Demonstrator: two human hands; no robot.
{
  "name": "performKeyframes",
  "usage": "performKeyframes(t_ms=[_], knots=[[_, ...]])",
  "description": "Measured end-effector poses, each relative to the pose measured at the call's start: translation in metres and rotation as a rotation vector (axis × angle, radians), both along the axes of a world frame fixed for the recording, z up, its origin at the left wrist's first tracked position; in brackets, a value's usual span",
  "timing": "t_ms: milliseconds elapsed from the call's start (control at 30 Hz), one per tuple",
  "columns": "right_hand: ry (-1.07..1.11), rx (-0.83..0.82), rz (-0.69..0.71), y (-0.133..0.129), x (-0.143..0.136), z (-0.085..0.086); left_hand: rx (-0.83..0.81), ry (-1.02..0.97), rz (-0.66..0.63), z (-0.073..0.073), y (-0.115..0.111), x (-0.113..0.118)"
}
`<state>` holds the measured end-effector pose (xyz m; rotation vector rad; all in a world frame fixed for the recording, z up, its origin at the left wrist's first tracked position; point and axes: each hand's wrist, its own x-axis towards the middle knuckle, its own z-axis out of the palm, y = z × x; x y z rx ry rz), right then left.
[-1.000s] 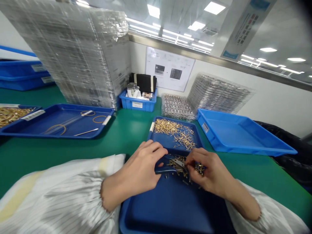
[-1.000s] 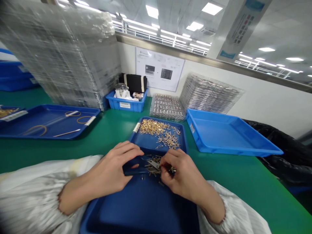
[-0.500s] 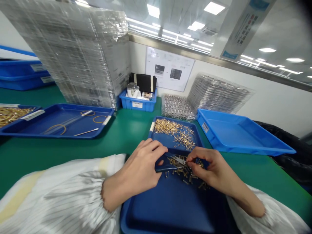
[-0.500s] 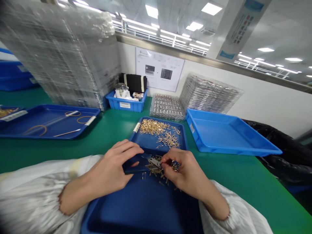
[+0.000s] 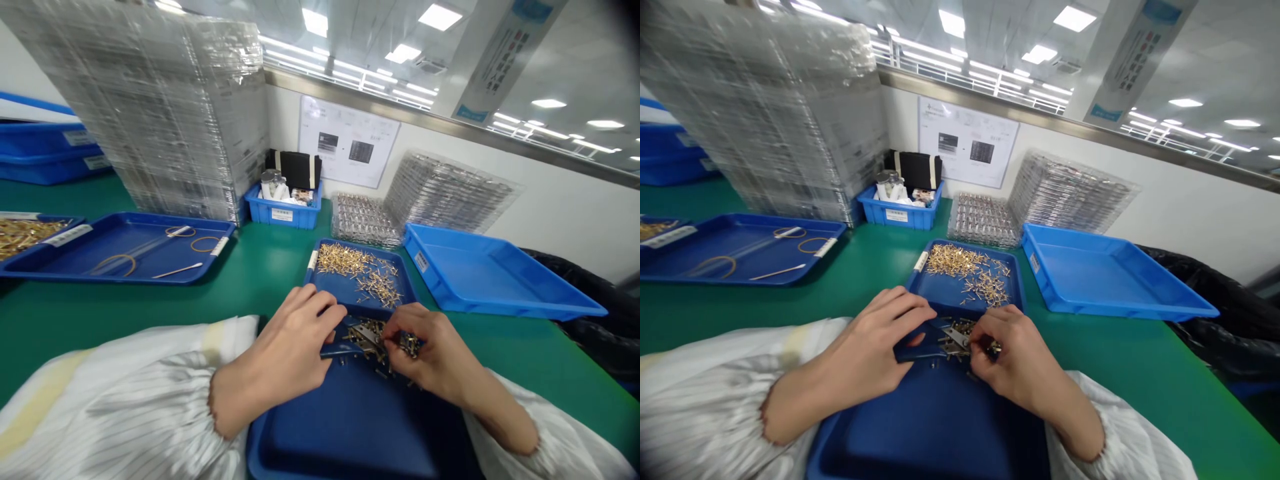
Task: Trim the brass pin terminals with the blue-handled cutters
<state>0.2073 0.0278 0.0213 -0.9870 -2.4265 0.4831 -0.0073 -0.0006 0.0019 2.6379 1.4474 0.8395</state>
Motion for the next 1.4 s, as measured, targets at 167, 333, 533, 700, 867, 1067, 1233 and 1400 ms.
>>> performKeyframes(t_ms=[167,333,533,700,867,1067,1233,1400], knots=[[-0.109,0.111,0.024,-0.001,-0.003,-0.008,0.050,0.073,-0.010,0.002,-0.003,0.000],[-0.053,0.003,-0.019,-0.002,0.000,-0.004,0.028,0.048,0.012,0.001,0.001,0.001],[0.024,-0.193,-0.069,0.000,0.001,0.002,-0.020,-0.003,0.070,0.000,0.003,0.001],[0.059,-0.112,-0.081,0.002,0.000,-0.003,-0.044,-0.012,0.054,0.000,0.003,0.000],[0.159,0.187,-0.301,0.013,0.008,-0.008,-0.042,0.011,0.130,0.001,0.004,0.000],[-0.130,0.157,-0.254,0.020,0.012,-0.019,-0.030,0.040,0.197,0.004,0.005,0.001],[-0.263,0.144,-0.251,0.018,0.007,-0.023,-0.032,0.048,0.205,0.006,0.003,0.001],[-0.018,0.023,-0.163,0.009,0.001,-0.012,-0.040,0.055,0.183,0.007,0.003,0.003]])
